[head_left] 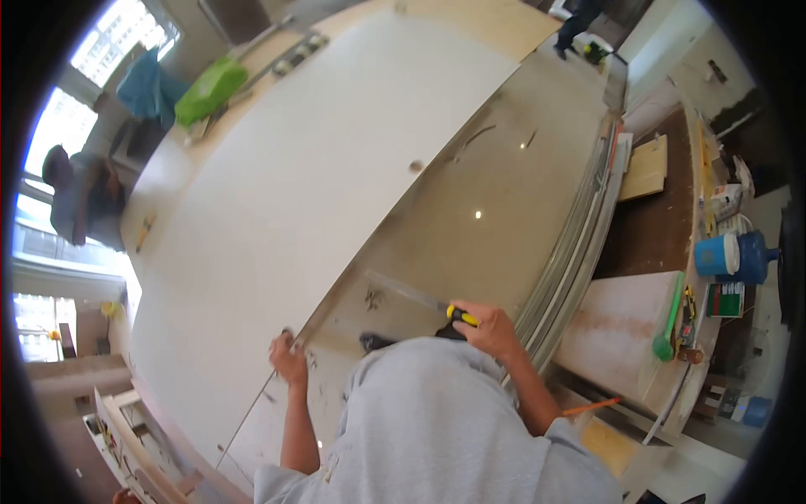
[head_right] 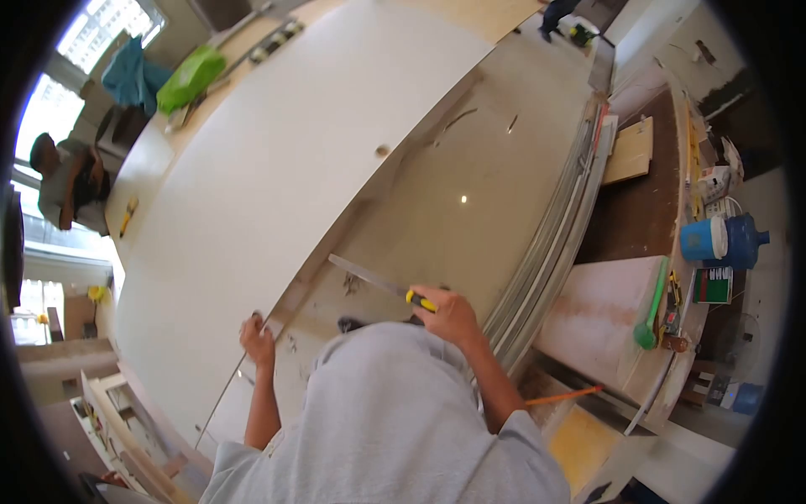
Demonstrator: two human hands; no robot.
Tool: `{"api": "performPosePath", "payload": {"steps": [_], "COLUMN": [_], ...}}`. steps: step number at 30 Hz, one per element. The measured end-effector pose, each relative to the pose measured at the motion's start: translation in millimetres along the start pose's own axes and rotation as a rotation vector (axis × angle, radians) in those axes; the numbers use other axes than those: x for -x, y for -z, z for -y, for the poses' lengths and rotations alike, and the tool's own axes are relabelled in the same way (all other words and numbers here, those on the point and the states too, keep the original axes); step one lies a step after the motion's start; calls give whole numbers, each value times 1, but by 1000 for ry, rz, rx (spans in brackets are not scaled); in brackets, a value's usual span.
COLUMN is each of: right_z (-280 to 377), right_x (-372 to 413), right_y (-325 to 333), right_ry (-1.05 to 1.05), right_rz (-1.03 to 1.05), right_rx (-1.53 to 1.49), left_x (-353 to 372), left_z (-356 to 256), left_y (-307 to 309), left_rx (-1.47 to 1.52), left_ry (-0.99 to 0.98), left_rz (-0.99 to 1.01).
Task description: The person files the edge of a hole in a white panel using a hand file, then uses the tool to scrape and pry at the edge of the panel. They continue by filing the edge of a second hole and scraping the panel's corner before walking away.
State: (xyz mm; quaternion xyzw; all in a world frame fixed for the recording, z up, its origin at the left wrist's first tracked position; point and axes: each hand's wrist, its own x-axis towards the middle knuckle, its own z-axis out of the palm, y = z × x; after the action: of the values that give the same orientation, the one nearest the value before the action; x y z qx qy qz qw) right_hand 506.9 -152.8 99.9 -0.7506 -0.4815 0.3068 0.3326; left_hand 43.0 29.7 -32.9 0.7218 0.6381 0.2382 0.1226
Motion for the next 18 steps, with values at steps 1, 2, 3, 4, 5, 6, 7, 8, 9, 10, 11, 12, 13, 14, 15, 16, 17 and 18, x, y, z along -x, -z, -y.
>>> {"api": "performPosePath", "payload": {"steps": [1,2,3,4,5,6,7,8,9,10,11,12,13,14,15,16,17,18], "right_z": [-29,-55,-70,-83,-97,-111,-124,-138,-145,-144,-151,-158,-163,-167,-174,-174,-177,-181], "right_x": [1,4,10,16,24,29,33,39,42,41,40,36,29,24,9,-2,-11,-20], "right_y": [11,24,43,61,81,101,119,134,148,166,176,187,196,204,219,222,224,222], "right_ry": [-102,-198,-222,-247,-271,-305,-305,-311,-321,-401,-398,-392,-384,-385,-389,-391,-399,-407], "right_rz": [21,35,-11,-54,-84,-113,-174,-226,-269,-280,-304,-331,-362,-353,-361,-356,-345,-337], "right_rx": [-43,-87,-89,-95,-65,-42,-73,-104,-134,-178,-167,-152,-137,-128,-112,-102,-128,-151], "left_x": [-3,-7,-6,-3,-5,-12,-21,-28,-35,-51,-65,-82,-98,-113,-135,-153,-170,-186], "left_z": [12,18,12,13,-23,-42,-59,-74,-87,-92,-97,-106,-129,-152,-183,-195,-208,-216], "left_y": [-12,-14,-11,-23,-10,-7,-16,-23,-29,-36,-47,-65,-77,-90,-118,-133,-149,-163], "left_rx": [73,26,-13,173,18,-141,-178,-222,-270,-327,-366,-398,-430,-439,-475,-520,-562,-609], "left_ry": [-23,-56,15,56,233,341,285,235,191,217,207,197,182,340,379,428,479,436], "left_rz": [-61,-48,-10,-142,-127,-65,-105,-140,-169,22,101,178,254,369,329,284,241,216]}}
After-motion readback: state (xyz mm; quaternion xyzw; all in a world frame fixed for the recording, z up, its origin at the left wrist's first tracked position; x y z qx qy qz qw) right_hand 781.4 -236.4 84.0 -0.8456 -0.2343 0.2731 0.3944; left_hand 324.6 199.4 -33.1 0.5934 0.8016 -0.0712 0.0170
